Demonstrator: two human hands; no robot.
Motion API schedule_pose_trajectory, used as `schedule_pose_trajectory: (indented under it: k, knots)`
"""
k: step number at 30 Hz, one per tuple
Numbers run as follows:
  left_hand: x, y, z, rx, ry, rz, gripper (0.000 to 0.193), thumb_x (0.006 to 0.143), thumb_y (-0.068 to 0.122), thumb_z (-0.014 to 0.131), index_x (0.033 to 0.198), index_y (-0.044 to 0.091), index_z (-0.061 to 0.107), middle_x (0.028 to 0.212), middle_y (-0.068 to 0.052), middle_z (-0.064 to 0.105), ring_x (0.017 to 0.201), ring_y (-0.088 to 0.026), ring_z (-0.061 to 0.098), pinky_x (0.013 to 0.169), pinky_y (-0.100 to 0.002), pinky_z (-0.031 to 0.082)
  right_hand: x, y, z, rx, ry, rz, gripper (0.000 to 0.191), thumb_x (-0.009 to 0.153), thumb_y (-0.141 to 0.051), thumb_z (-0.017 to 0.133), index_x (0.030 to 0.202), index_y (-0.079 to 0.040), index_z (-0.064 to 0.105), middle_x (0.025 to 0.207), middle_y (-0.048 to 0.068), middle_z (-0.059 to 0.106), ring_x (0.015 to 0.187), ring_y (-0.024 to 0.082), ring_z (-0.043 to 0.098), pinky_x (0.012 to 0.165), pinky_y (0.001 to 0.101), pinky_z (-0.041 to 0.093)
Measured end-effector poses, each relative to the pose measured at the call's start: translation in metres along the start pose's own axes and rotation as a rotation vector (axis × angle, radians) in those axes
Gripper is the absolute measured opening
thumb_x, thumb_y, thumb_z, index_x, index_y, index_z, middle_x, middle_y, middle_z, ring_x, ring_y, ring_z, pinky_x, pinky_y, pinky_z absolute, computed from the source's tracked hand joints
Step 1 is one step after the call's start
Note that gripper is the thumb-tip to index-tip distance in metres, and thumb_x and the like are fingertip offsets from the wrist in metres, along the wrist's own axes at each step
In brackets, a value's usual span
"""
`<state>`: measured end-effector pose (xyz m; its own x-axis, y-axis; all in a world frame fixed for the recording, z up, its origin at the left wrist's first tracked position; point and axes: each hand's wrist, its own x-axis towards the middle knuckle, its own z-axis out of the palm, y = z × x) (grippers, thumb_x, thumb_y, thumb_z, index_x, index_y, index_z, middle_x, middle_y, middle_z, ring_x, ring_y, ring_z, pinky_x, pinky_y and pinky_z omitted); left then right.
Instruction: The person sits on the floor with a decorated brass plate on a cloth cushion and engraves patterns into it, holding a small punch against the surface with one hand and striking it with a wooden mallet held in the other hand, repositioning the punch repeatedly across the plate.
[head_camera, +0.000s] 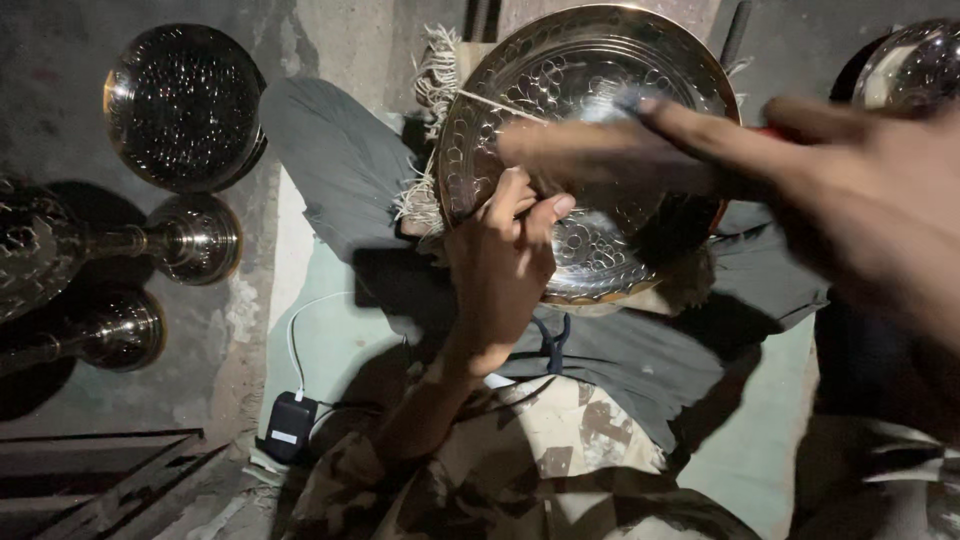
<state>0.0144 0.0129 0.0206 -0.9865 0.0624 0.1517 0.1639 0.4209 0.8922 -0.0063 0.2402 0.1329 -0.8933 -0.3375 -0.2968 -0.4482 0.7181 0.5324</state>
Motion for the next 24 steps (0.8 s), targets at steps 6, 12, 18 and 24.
schedule_pose_trajectory:
  k: [6, 12, 18, 24]
  knots:
    - [0.028, -0.021, -0.005, 0.004, -0.077, 0.258, 0.007, 0.103, 0.005, 0.062, 0.108, 0.003, 0.067, 0.098, -0.012, 0.079, 0.085, -0.018, 0.081, 0.064, -0.027, 0.063, -0.071, -0.026, 0.063, 1.235, 0.517, 0.274, 0.079, 0.094, 0.003, 0.071, 0.161, -0.004, 0.030, 0.139, 0.027, 0.057, 0.123, 0.034, 0.064, 0.105, 0.0435, 0.059]
    - [0.084, -0.022, -0.001, -0.205, -0.715, 0.636, 0.031, 0.107, 0.001, 0.061, 0.138, 0.005, 0.061, 0.104, -0.011, 0.079, 0.076, -0.010, 0.077, 0.054, -0.017, 0.060, -0.114, -0.121, 0.178, 1.101, 0.990, 0.565, 0.092, 0.100, -0.013, 0.088, 0.159, -0.001, 0.019, 0.154, 0.022, 0.033, 0.139, 0.028, 0.043, 0.118, 0.0440, 0.039]
    - [0.098, 0.008, 0.011, 0.146, -1.068, 0.306, 0.045, 0.098, 0.002, 0.049, 0.141, 0.014, 0.055, 0.093, -0.013, 0.077, 0.030, -0.006, 0.047, 0.026, -0.022, 0.038, -0.109, -0.174, 0.168, 1.632, 0.970, 0.784, 0.088, 0.100, -0.016, 0.090, 0.164, -0.002, 0.032, 0.144, 0.012, 0.049, 0.119, 0.016, 0.053, 0.106, 0.0299, 0.047]
    - [0.100, 0.028, 0.011, 0.220, -1.174, 0.215, 0.042, 0.100, 0.018, 0.051, 0.142, 0.022, 0.052, 0.075, -0.007, 0.073, 0.029, -0.002, 0.046, 0.025, -0.020, 0.037, -0.113, -0.140, 0.152, 1.203, 0.802, 0.800, 0.083, 0.094, -0.005, 0.088, 0.158, -0.001, 0.037, 0.144, 0.021, 0.053, 0.131, 0.028, 0.054, 0.114, 0.0389, 0.045]
